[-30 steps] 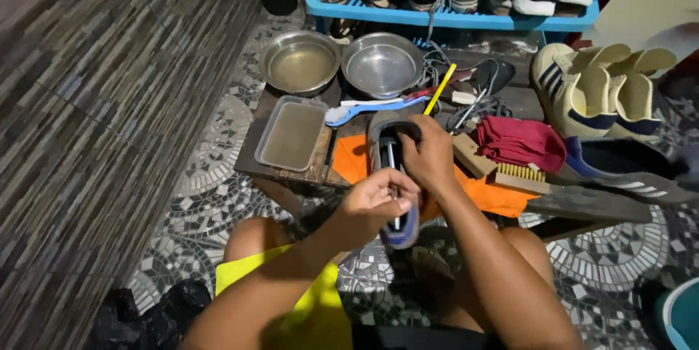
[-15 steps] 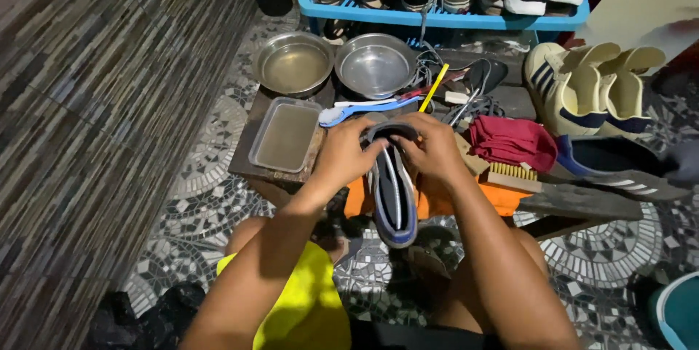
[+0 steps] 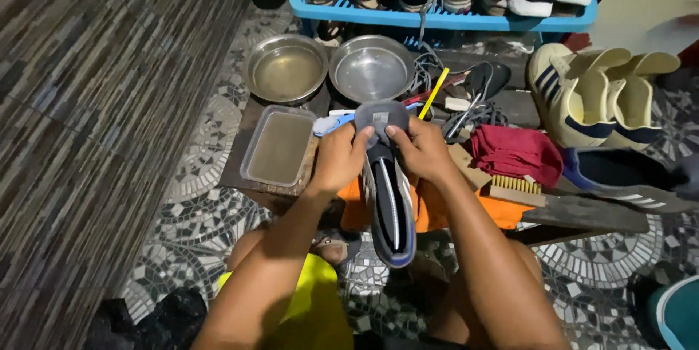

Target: Cleaning the side and sole of a sneaker using a cloth, brush, and cleaning solution.

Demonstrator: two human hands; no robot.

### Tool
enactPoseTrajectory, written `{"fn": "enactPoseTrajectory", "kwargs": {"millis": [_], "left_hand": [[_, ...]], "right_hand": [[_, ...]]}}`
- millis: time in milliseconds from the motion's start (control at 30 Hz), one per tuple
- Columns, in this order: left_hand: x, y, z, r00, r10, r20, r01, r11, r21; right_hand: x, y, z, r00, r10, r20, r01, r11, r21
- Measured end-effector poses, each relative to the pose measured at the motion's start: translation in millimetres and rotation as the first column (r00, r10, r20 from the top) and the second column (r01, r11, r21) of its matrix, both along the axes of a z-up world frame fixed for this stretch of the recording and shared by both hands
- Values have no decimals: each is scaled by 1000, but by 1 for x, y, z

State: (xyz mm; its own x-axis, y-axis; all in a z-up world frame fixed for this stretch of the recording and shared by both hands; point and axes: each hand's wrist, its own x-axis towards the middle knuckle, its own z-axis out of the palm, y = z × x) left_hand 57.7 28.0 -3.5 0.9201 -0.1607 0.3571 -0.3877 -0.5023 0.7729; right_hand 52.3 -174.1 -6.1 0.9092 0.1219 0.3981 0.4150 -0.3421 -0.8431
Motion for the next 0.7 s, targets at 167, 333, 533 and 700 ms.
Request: {"fn": "enactPoseTrajectory", "kwargs": {"millis": [167, 333, 533, 700], "left_hand": [[13, 7, 8, 977, -91, -195, 69, 991, -117], [22, 1, -8, 928, -95, -361, -5, 964, -266], [19, -9, -25, 932, 79, -354, -151, 972, -181], [33, -19, -63, 942, 117, -313, -204, 943, -261]], "right_hand": [[7, 4, -25, 975, -17, -222, 61, 980, 191], [-3, 20, 18, 926, -18, -376, 117, 963, 244], [12, 14, 4, 938, -71, -338, 190, 924, 333], [33, 7, -37, 930, -268, -249, 273, 962, -18]]}}
